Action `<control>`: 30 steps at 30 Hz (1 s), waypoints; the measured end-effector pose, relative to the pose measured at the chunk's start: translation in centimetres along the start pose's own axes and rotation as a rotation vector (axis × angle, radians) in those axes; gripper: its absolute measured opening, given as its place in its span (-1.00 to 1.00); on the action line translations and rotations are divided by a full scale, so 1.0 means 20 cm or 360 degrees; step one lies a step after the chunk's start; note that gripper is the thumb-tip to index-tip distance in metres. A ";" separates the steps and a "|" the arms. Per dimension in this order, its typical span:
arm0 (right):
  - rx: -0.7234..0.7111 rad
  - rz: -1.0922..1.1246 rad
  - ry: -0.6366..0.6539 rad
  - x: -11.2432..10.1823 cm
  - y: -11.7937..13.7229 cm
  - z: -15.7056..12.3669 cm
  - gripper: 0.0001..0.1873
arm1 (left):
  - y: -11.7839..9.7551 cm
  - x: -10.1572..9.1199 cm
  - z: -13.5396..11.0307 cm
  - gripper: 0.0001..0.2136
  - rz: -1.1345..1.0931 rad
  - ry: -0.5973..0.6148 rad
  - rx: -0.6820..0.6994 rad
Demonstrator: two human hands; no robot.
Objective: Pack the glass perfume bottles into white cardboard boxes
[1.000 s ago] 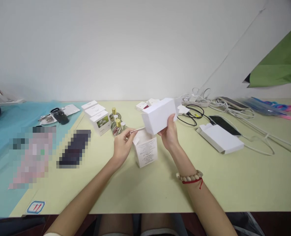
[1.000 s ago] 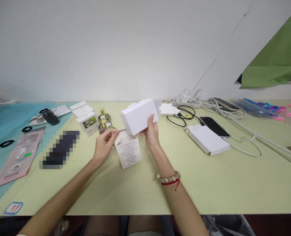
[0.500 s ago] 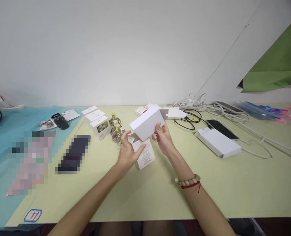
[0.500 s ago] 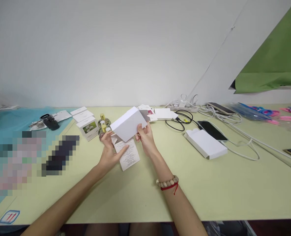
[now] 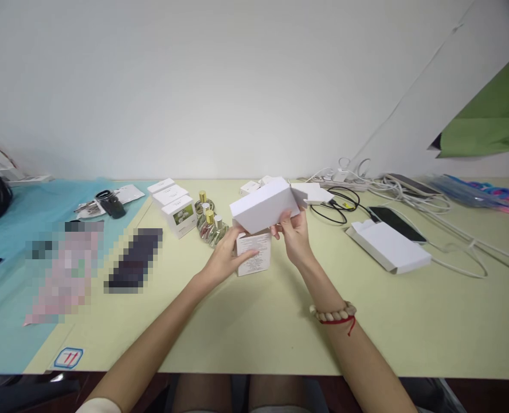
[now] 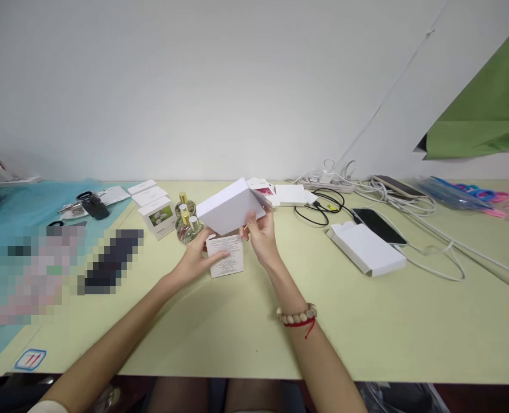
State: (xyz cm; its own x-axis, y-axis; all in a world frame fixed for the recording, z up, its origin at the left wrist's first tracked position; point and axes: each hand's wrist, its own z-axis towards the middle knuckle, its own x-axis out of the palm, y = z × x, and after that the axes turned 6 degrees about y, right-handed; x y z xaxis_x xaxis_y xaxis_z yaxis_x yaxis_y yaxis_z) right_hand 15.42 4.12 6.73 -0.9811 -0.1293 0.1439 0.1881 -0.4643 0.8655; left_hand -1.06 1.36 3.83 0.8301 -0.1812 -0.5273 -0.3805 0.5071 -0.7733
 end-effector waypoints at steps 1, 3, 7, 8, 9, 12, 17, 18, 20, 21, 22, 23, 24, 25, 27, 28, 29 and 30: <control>-0.0080 -0.0065 0.0014 0.00 0.00 0.00 -0.64 | 0.01 0.00 0.00 -0.68 -0.0029 0.0015 -0.0040; -0.0230 -0.0195 0.0017 0.00 0.00 -0.01 -0.64 | 0.02 0.01 -0.01 -0.61 -0.0114 -0.0016 -0.0081; -0.0417 -0.0521 -0.0084 0.00 0.00 -0.03 -0.67 | 0.03 0.01 -0.01 -0.46 -0.0289 -0.0141 -0.0038; -0.0453 -0.0593 -0.0099 0.00 0.00 -0.04 -0.66 | 0.04 0.02 -0.01 -0.45 -0.0310 -0.0160 -0.0026; -0.0485 -0.0645 -0.0102 0.00 0.01 -0.04 -0.66 | 0.04 0.02 0.00 -0.45 -0.0319 -0.0174 -0.0021; -0.0551 -0.0738 -0.0095 -0.01 0.01 -0.04 -0.61 | 0.06 0.02 0.00 -0.46 -0.0286 -0.0206 -0.0024; -0.0489 -0.0827 -0.0112 -0.01 0.00 -0.04 -0.56 | 0.07 0.03 0.00 -0.36 -0.0226 -0.0202 0.0056; -0.0499 -0.0847 -0.0081 -0.01 0.00 -0.04 -0.59 | 0.07 0.03 0.00 -0.35 -0.0219 -0.0179 0.0101; -0.0525 -0.0892 -0.0006 -0.01 0.01 -0.05 -0.65 | 0.06 0.03 0.00 -0.38 -0.0164 -0.0143 0.0163; -0.0522 -0.0911 0.0015 0.00 0.02 -0.05 -0.69 | 0.06 0.03 0.00 -0.40 -0.0120 -0.0136 0.0171; -0.0510 -0.0928 0.0016 0.00 0.03 -0.05 -0.72 | 0.06 0.02 0.00 -0.43 -0.0073 -0.0135 0.0168; -0.0495 -0.0944 -0.0006 0.00 0.04 -0.05 -0.76 | 0.06 0.02 0.00 -0.44 -0.0028 -0.0143 0.0170; -0.0489 -0.0961 -0.0042 0.00 0.04 -0.05 -0.80 | 0.07 0.02 0.00 -0.45 0.0009 -0.0156 0.0183; -0.0493 -0.0985 -0.0080 0.01 0.05 -0.05 -0.83 | 0.07 0.02 0.00 -0.44 0.0039 -0.0171 0.0210; -0.0536 -0.1050 -0.0135 0.01 0.05 -0.05 -0.87 | 0.09 0.03 0.00 -0.41 0.0090 -0.0212 0.0298; -0.0565 -0.1084 -0.0145 0.01 0.05 -0.05 -0.88 | 0.11 0.04 0.00 -0.40 0.0119 -0.0237 0.0349; -0.0592 -0.1119 -0.0139 0.01 0.05 -0.05 -0.89 | 0.12 0.05 0.00 -0.38 0.0152 -0.0264 0.0400; -0.0620 -0.1153 -0.0122 0.01 0.04 -0.05 -0.91 | 0.13 0.05 0.00 -0.38 0.0192 -0.0294 0.0455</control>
State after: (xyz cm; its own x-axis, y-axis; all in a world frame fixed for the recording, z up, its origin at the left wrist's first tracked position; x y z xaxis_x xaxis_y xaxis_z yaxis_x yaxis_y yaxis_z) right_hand 15.50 2.84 6.98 -0.8630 0.3723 -0.3414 -0.5039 -0.6821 0.5299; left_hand -1.17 2.56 1.27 0.8559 0.0362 -0.5159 -0.3724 0.7354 -0.5662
